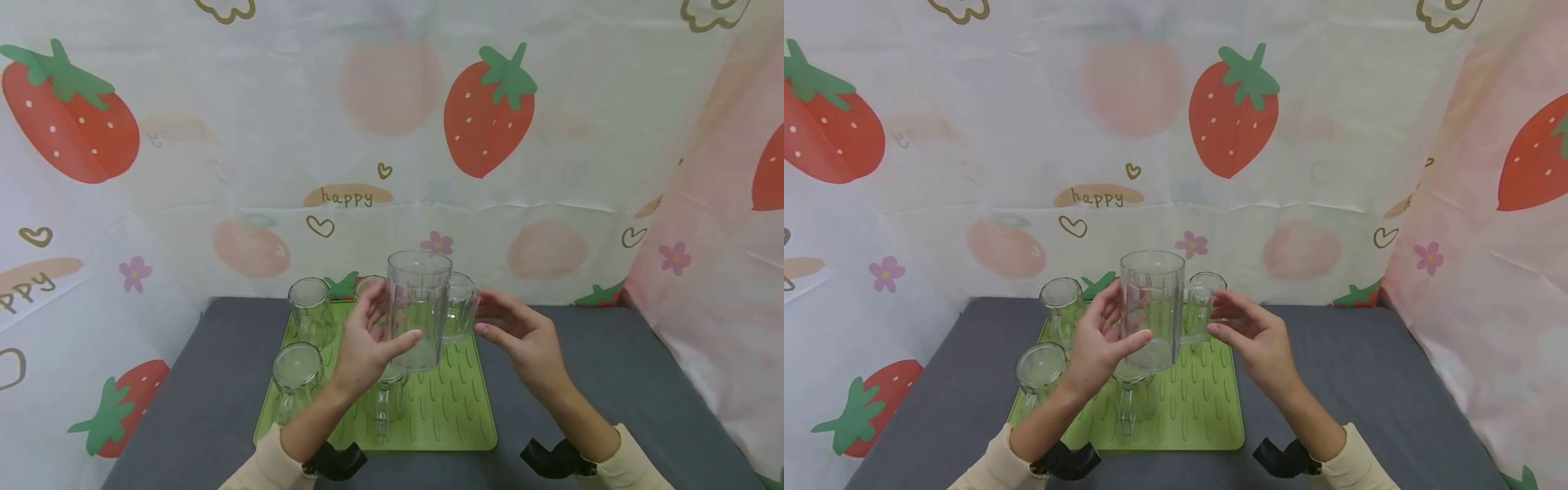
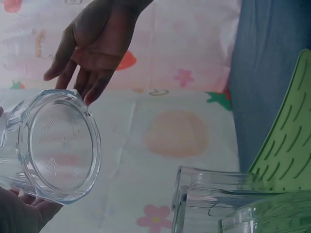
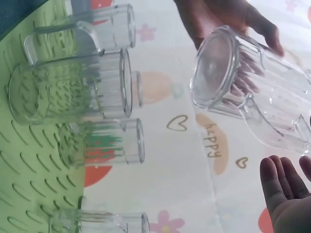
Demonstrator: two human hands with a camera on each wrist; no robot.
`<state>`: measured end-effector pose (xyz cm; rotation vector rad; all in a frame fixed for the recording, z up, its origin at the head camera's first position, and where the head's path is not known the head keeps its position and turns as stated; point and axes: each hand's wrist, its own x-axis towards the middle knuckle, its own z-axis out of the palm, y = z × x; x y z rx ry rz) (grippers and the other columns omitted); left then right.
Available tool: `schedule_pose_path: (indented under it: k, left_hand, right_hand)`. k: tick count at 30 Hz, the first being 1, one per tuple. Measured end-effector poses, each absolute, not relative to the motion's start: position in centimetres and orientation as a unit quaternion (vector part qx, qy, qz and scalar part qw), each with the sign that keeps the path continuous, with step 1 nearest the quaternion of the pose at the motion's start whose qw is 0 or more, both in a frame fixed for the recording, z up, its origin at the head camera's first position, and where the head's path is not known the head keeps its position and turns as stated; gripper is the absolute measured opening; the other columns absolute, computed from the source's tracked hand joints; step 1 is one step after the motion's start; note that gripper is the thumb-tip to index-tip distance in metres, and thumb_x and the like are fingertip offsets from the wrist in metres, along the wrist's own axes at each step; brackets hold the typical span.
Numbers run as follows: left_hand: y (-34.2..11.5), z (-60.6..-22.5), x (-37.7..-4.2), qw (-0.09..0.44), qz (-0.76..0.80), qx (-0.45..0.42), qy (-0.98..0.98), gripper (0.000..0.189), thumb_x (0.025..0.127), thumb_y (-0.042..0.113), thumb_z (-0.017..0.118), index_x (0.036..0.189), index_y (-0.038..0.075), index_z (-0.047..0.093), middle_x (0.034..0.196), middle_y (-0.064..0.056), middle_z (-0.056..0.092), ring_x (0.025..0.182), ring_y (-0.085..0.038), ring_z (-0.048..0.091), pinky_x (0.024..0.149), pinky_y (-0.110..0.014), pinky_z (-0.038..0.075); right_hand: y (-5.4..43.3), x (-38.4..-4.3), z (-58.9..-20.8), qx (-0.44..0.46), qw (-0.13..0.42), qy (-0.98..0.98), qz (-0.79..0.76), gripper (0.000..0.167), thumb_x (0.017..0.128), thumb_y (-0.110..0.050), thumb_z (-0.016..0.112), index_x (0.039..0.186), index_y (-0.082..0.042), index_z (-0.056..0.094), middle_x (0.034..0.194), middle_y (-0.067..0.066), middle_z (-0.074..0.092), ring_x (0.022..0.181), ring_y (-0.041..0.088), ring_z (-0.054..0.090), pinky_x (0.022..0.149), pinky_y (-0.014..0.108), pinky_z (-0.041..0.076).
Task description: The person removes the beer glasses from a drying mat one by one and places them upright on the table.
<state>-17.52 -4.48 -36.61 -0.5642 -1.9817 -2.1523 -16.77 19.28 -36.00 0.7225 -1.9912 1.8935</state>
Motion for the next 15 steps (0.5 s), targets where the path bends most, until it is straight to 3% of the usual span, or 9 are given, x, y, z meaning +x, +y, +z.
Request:
schedule_pose_path:
  k: [5, 15]
  left_hand:
    - [-4.52, -36.91, -17.28, 0.084, -0.721, -0.19, -0.661, 0.09, 0.076, 0.007, 0.079, 0.149, -0.004, 0.028, 0.153, -0.023, 0.034, 0.141, -0.037, 0.037, 0.111, -0.049, 0.038]
    - [-4.47, -37.38, -17.09, 0.086, -0.713, -0.202, -0.666, 0.088, 0.075, 0.001, 0.078, 0.147, -0.004, 0.03, 0.152, -0.022, 0.034, 0.142, -0.036, 0.035, 0.115, -0.048, 0.033]
  right_hand:
    - [19.25, -16.81, -35.96, 0.232, 0.097, -0.677, 0.692, 0.043, 0.089, 0.008, 0.063, 0.131, 0.007, 0.055, 0.108, -0.009, 0.069, 0.101, 0.004, 0.065, 0.085, 0.02, 0.056]
    - [19.27, -17.21, -36.37, 0.278, 0.056, -0.614, 0.737, 0.04, 0.092, 0.009, 0.057, 0.131, 0.004, 0.058, 0.105, -0.003, 0.073, 0.096, 0.01, 0.07, 0.082, 0.024, 0.057]
